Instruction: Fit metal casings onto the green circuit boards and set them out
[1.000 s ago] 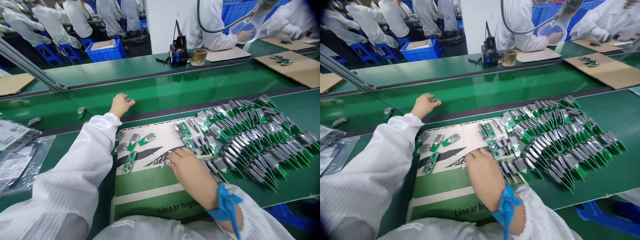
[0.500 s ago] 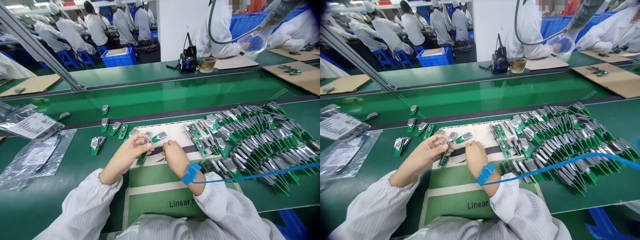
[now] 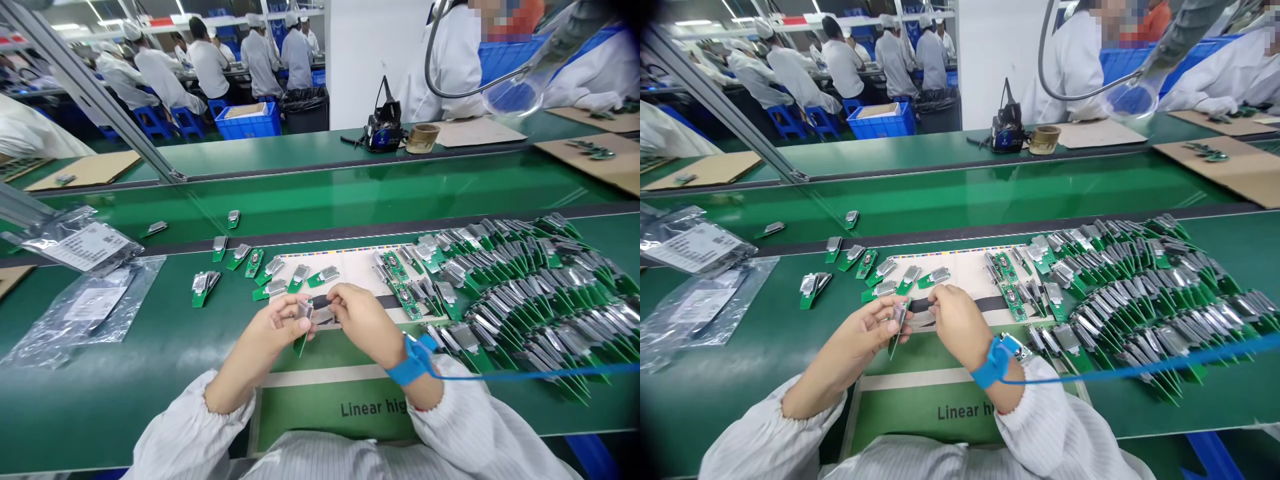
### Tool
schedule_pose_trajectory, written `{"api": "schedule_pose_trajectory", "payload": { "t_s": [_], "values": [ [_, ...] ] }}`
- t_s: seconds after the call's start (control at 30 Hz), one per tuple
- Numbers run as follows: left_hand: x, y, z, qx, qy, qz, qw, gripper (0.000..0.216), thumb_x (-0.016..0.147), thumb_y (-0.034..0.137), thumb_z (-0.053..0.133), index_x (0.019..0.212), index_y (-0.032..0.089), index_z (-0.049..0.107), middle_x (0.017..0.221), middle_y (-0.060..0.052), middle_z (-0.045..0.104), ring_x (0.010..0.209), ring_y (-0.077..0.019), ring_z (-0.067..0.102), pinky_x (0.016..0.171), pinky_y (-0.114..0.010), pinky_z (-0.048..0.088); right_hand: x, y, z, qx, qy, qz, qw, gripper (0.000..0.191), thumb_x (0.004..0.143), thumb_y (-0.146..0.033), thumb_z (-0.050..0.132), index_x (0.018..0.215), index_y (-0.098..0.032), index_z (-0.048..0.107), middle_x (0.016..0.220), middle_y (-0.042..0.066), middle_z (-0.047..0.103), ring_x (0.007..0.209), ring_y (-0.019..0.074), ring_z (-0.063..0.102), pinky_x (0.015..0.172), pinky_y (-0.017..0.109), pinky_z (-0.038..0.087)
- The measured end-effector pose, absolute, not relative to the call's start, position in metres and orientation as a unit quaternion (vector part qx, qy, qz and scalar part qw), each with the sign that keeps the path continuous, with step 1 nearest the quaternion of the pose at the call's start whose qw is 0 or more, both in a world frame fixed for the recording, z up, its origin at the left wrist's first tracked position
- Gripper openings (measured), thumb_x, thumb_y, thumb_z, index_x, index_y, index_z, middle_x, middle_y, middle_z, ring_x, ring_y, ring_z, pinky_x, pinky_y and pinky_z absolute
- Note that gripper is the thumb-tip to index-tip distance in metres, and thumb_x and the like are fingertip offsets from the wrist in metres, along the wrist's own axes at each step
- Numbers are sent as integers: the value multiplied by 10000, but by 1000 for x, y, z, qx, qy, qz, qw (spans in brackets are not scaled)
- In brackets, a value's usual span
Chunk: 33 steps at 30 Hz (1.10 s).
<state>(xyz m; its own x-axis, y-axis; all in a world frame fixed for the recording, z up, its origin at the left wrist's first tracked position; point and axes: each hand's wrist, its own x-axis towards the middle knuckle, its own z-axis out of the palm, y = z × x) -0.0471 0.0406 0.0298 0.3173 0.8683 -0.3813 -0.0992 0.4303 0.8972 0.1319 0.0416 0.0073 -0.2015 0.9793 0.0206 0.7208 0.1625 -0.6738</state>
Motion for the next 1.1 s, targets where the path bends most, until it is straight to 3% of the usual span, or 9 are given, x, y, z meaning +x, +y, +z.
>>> {"api": "schedule_pose_trajectory", "payload": {
  "t_s": [0.3, 0.6, 0.9, 1.1],
  "values": [
    [-29, 18, 50, 400, 401, 343, 749, 302, 737, 317, 792, 1015, 235, 706, 809, 11, 726, 733, -114, 674, 692, -204, 486, 175, 2, 69, -491, -692, 346, 401, 141, 933, -128, 531, 868, -223, 614, 814, -26, 613, 738, 116, 572, 636, 224, 445],
    [-15, 4, 55, 413, 354, 352, 762, 305, 780, 251, 760, 1077, 294, 706, 865, 18, 729, 783, -83, 631, 690, -145, 477, 189, -28, 87, -516, -660, 375, 396, 129, 920, -149, 510, 911, -269, 558, 774, -45, 579, 684, 105, 568, 545, 193, 448],
    [-7, -11, 60, 444, 333, 367, 747, 250, 742, 150, 775, 948, 284, 730, 908, 5, 704, 774, -105, 650, 635, -149, 539, 184, -35, 95, -484, -709, 220, 462, 178, 824, -60, 577, 850, -235, 594, 782, -47, 670, 728, 72, 639, 618, 112, 508],
    [-1, -15, 69, 472, 317, 380, 730, 272, 695, 61, 780, 874, 261, 732, 878, 23, 638, 766, -96, 649, 645, -148, 571, 180, -39, 94, -437, -742, 188, 472, 227, 806, -12, 546, 875, -210, 635, 842, 9, 682, 766, 109, 654, 671, 181, 562]
  ]
}}
